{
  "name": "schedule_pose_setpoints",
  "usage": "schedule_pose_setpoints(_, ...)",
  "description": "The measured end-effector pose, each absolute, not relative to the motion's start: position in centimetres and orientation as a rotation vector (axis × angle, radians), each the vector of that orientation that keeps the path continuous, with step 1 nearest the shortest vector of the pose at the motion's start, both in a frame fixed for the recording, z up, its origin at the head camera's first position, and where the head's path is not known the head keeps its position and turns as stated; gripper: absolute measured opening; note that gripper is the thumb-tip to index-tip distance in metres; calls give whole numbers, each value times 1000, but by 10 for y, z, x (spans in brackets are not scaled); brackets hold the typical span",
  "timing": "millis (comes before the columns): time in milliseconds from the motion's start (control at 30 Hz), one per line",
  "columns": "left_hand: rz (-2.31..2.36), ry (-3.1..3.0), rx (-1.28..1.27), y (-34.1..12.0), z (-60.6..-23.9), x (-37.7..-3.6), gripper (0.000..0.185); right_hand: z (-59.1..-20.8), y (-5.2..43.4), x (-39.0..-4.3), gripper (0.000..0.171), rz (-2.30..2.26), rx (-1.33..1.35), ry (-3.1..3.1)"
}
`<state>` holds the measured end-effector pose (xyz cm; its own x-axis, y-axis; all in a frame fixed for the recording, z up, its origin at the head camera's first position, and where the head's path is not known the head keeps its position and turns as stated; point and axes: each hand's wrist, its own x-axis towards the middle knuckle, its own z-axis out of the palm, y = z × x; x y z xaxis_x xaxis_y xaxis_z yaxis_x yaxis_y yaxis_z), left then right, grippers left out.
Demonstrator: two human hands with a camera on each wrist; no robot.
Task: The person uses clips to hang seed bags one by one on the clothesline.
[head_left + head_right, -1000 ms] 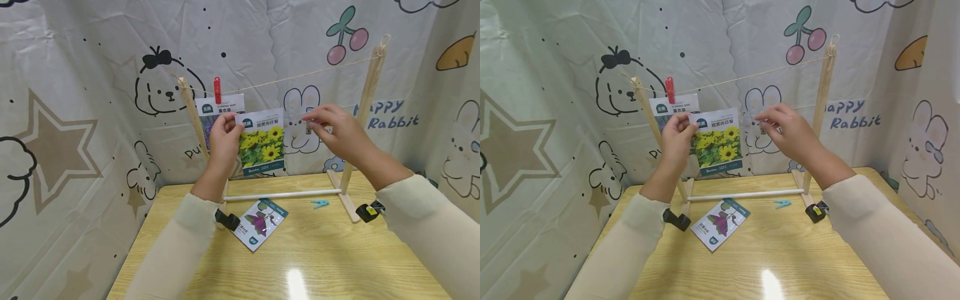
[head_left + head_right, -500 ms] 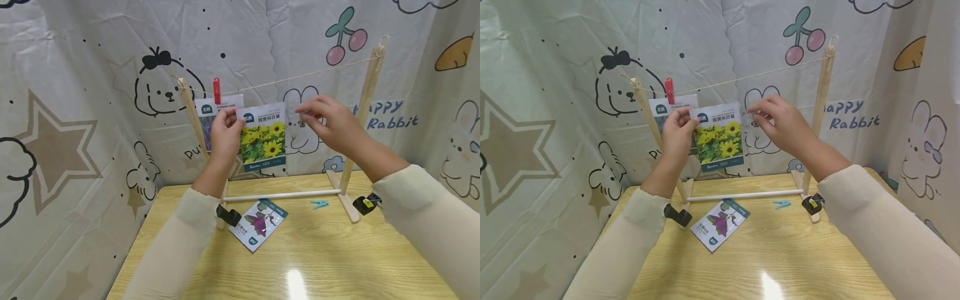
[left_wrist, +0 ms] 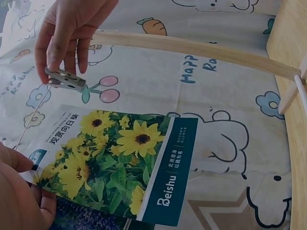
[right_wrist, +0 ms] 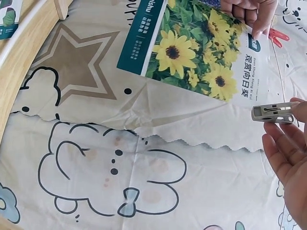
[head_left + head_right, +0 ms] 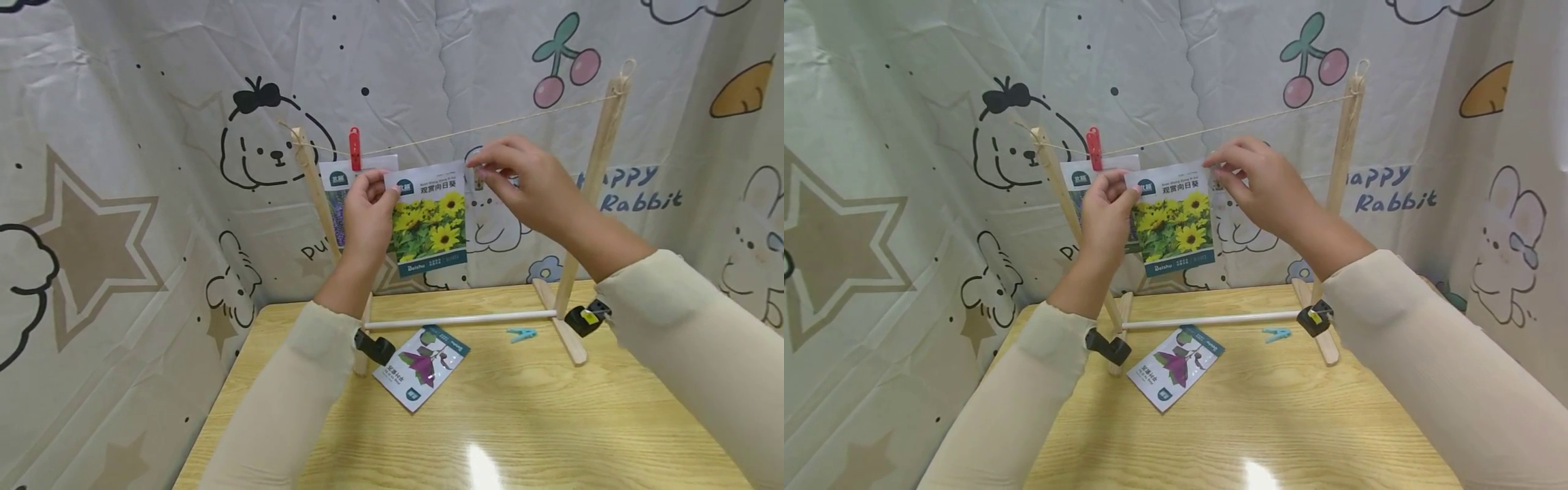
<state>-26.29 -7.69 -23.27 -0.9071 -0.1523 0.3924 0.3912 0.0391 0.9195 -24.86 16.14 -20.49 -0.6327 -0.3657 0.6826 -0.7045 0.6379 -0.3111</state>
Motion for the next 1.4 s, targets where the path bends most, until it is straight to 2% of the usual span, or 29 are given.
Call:
schedule_pose_setpoints(567, -1904, -1930, -254, -74, -229, -265, 19, -171, 145, -254, 22, 806, 842, -2212)
schedule_pose_setpoints(1400, -1901, -1939, -272, -70, -229, -270, 21, -145, 127, -265, 28, 888, 743, -2265)
